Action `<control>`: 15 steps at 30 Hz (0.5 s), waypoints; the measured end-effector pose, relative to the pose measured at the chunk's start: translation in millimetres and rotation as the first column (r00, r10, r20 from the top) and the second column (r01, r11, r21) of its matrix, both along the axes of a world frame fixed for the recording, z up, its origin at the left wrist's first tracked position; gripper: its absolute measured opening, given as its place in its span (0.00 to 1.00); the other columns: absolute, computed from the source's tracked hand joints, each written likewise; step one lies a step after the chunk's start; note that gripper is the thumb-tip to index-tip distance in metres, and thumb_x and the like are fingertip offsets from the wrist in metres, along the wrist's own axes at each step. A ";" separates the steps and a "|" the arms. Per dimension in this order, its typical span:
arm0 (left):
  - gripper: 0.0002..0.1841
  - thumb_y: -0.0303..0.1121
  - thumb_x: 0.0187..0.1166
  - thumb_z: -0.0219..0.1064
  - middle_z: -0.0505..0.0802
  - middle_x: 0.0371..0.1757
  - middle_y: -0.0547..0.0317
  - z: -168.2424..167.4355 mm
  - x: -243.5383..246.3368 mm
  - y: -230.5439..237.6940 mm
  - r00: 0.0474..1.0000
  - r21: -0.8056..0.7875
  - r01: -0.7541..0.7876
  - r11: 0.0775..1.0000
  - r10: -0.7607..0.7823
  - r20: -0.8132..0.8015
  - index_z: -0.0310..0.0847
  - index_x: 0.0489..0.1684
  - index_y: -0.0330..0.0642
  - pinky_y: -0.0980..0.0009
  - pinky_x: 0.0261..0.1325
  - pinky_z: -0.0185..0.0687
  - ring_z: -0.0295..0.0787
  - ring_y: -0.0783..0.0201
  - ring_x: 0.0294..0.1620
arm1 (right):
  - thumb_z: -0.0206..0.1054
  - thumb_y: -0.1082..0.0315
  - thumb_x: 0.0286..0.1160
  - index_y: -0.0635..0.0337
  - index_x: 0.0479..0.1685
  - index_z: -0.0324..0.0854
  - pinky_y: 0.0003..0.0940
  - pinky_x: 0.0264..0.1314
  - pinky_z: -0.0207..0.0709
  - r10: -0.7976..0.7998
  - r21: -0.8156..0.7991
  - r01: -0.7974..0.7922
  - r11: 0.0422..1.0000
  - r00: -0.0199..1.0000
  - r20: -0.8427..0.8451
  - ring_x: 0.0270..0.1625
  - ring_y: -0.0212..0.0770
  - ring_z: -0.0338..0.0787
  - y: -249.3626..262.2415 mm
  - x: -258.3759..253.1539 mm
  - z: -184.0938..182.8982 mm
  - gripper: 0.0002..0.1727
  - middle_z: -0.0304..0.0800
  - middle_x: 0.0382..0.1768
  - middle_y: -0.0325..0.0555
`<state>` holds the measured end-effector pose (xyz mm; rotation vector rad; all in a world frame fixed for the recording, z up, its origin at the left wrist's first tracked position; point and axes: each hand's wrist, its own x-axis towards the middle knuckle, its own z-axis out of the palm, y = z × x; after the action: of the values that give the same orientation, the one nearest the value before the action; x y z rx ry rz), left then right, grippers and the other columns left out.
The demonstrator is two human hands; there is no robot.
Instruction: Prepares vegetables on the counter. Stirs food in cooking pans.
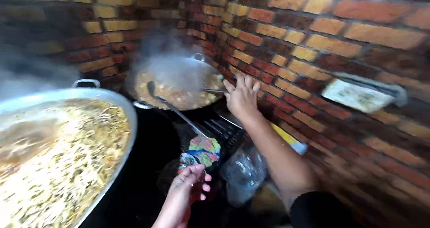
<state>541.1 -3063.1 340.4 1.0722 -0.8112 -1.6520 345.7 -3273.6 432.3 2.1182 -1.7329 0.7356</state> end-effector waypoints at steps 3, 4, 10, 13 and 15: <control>0.14 0.31 0.90 0.53 0.95 0.43 0.53 -5.9 -12.7 16.9 0.989 -0.139 0.064 0.988 -0.045 0.139 0.81 0.64 0.37 0.71 0.33 0.89 0.93 0.64 0.36 | 0.69 0.53 0.79 0.47 0.64 0.90 0.74 0.75 0.65 -0.074 -0.212 0.166 0.963 0.921 0.384 0.81 0.68 0.70 116.7 -25.3 -40.0 0.19 0.77 0.78 0.59; 0.14 0.31 0.91 0.52 0.95 0.43 0.55 -9.4 -16.8 24.9 0.981 -0.174 0.116 0.978 -0.085 0.173 0.80 0.64 0.39 0.70 0.35 0.90 0.93 0.64 0.36 | 0.70 0.53 0.77 0.47 0.58 0.92 0.66 0.75 0.71 -0.074 -0.234 0.210 0.949 0.871 0.485 0.77 0.63 0.75 159.3 -31.1 -66.0 0.17 0.80 0.74 0.55; 0.14 0.27 0.93 0.40 0.95 0.38 0.68 -48.7 -60.5 81.5 0.841 -0.185 0.524 0.831 -0.471 0.265 0.68 0.67 0.40 0.75 0.35 0.90 0.93 0.72 0.32 | 0.58 0.47 0.88 0.64 0.40 0.93 0.58 0.82 0.68 -0.548 0.511 0.230 0.828 0.525 0.651 0.74 0.59 0.81 465.5 -40.0 -265.9 0.29 0.89 0.63 0.58; 0.13 0.27 0.94 0.39 0.94 0.38 0.69 -67.5 -82.4 124.4 0.698 -0.110 0.695 0.710 -0.630 0.340 0.67 0.65 0.41 0.77 0.34 0.89 0.92 0.72 0.33 | 0.56 0.50 0.90 0.67 0.58 0.89 0.64 0.84 0.64 -0.874 0.856 0.226 0.464 0.274 0.402 0.78 0.66 0.78 627.1 -16.0 -318.3 0.27 0.86 0.67 0.66; 0.12 0.27 0.93 0.40 0.94 0.35 0.69 -81.3 -95.2 153.8 0.638 -0.076 0.732 0.677 -0.642 0.425 0.69 0.61 0.40 0.77 0.32 0.89 0.93 0.72 0.31 | 0.59 0.52 0.88 0.62 0.72 0.83 0.72 0.82 0.64 -0.979 0.970 0.139 0.202 0.004 0.203 0.82 0.72 0.72 717.5 -6.8 -326.3 0.26 0.78 0.76 0.68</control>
<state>445.9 -2909.3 259.1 0.9513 -1.8201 -1.9132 339.0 -2556.0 106.0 0.2885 -3.8495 0.9025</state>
